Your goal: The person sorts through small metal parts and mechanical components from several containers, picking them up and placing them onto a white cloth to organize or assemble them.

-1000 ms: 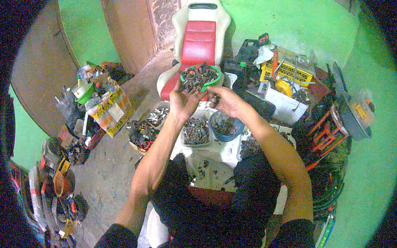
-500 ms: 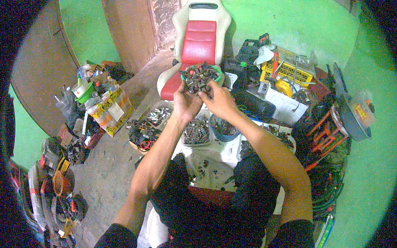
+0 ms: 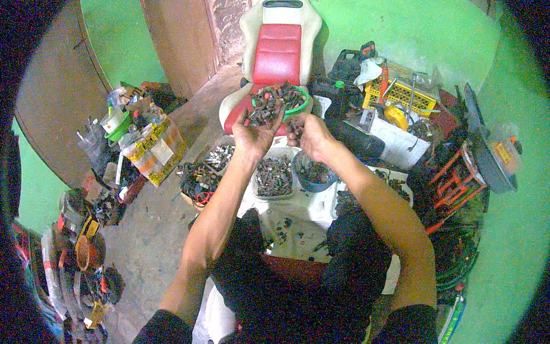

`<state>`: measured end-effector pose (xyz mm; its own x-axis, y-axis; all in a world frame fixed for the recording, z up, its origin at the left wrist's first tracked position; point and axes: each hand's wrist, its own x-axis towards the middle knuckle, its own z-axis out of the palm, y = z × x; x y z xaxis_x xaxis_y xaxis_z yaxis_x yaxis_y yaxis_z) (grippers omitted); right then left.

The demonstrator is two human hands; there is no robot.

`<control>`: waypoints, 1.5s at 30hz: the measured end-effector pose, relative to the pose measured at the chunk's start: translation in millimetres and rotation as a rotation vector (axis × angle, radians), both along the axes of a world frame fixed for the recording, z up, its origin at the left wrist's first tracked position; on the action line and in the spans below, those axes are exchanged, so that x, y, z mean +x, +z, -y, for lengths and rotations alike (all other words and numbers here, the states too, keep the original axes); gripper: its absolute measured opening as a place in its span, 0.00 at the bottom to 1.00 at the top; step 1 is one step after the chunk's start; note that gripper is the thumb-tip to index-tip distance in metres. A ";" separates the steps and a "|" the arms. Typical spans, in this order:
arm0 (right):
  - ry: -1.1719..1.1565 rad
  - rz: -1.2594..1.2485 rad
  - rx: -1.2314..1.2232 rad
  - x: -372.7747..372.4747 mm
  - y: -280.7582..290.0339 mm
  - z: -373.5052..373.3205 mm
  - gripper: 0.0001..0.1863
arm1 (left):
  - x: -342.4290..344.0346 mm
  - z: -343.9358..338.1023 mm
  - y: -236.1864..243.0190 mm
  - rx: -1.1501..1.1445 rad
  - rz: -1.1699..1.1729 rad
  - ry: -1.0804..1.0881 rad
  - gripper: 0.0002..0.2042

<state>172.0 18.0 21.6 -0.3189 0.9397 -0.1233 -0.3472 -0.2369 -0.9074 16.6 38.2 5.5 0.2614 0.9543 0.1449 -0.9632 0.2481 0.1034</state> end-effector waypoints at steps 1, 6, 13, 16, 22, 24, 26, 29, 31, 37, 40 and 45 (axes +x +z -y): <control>-0.016 -0.047 -0.025 1.1 0.9 -1.0 0.09 | -1.1 0.3 1.3 0.006 -0.011 0.009 0.22; -0.099 0.042 0.006 9.6 6.3 -3.1 0.10 | -1.3 3.8 4.5 -0.006 -0.067 0.016 0.22; -0.309 0.940 0.994 -0.9 21.8 20.4 0.20 | -1.1 8.9 4.9 0.091 -0.192 0.024 0.21; -0.365 1.070 1.079 -7.0 24.8 30.9 0.21 | 3.9 8.4 5.6 0.121 -0.217 0.043 0.20; -0.398 1.118 0.997 -9.2 24.1 28.1 0.21 | 4.4 5.7 1.3 0.198 -0.293 0.031 0.19; -0.409 1.105 1.024 -8.6 21.0 25.0 0.21 | 6.3 5.6 0.2 0.191 -0.305 0.028 0.19; -0.422 1.104 1.027 -9.3 18.4 24.6 0.20 | 6.6 4.2 -3.3 0.178 -0.296 0.017 0.19; -0.440 1.120 1.005 -12.0 19.2 28.0 0.19 | 9.7 9.7 0.1 0.159 -0.285 0.021 0.19; -0.444 1.120 1.009 -13.4 19.7 28.4 0.17 | 10.5 9.3 0.7 0.137 -0.298 0.039 0.18; -0.359 0.908 0.895 -13.1 18.9 26.2 0.14 | 4.9 8.8 2.9 0.129 -0.272 0.051 0.19; -0.252 0.503 0.590 -4.7 9.0 7.2 0.14 | 6.4 12.1 8.8 0.098 -0.271 0.054 0.19; -0.054 -0.102 0.065 -2.3 17.4 9.2 0.10 | 3.3 13.5 8.6 0.098 -0.298 0.057 0.19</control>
<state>169.8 8.8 39.0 -0.2752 0.9609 -0.0311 -0.4490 -0.1570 -0.8796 19.9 24.7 14.1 0.2525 0.9540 0.1619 -0.8988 0.1693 0.4043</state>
